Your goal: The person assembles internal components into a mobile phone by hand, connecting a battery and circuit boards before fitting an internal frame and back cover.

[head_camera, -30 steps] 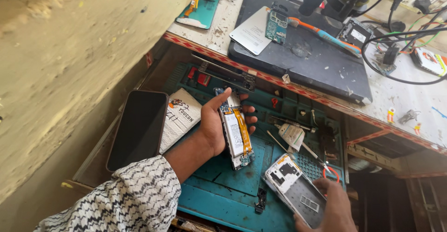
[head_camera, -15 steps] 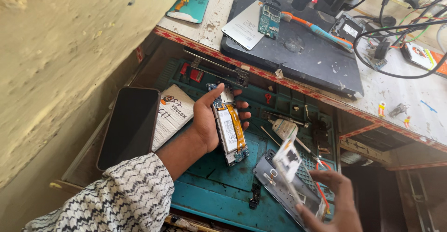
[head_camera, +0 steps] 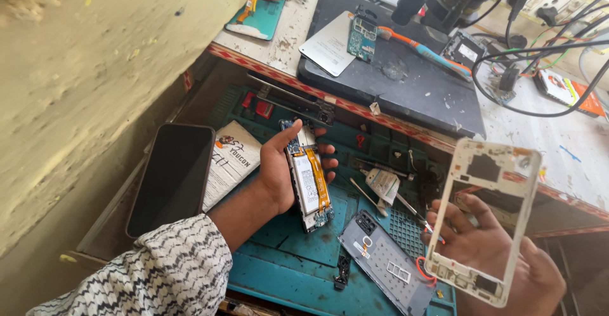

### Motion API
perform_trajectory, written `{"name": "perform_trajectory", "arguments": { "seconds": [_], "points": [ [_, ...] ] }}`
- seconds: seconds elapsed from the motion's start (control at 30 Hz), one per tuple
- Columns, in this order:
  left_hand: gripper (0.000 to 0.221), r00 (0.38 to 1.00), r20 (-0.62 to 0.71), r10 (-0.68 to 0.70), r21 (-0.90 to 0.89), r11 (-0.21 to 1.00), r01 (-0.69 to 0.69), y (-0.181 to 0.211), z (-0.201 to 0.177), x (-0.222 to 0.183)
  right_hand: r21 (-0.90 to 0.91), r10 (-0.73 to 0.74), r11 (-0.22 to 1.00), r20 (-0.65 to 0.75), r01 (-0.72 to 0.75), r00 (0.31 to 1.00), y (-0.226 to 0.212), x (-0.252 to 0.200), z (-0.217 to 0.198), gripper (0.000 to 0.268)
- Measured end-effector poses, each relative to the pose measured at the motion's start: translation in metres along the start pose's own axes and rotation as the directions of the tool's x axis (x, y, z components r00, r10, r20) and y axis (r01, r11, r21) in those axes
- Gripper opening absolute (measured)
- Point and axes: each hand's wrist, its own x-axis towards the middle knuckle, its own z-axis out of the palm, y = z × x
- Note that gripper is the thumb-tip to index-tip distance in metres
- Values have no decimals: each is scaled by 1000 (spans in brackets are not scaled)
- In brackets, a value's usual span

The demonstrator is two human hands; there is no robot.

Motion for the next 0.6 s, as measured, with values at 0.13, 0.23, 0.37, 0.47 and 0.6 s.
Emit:
{"name": "perform_trajectory", "arguments": {
  "seconds": [0.13, 0.23, 0.37, 0.47, 0.6],
  "points": [
    [57, 999, 33, 32, -34, 999, -31, -3, -3, 3, -60, 31, 998, 69, -27, 997, 14, 27, 28, 77],
    [66, 992, 103, 73, -74, 995, -66, -4, 0, 1, -508, -63, 861, -59, 24, 996, 38, 51, 55, 73],
    [76, 966, 206, 155, -91, 986, -138, -1, 9, -9, -948, -297, 235, 142, 216, 944, 84, 58, 97, 77],
    [89, 970, 225, 95, -62, 995, -83, 2, 14, -16, -945, -342, 75, 277, 320, 898, 109, 58, 118, 75],
    [92, 954, 283, 103, -93, 993, -80, 4, 17, -16, -932, -423, -30, 339, 360, 840, 122, 60, 122, 74]
  ]
}}
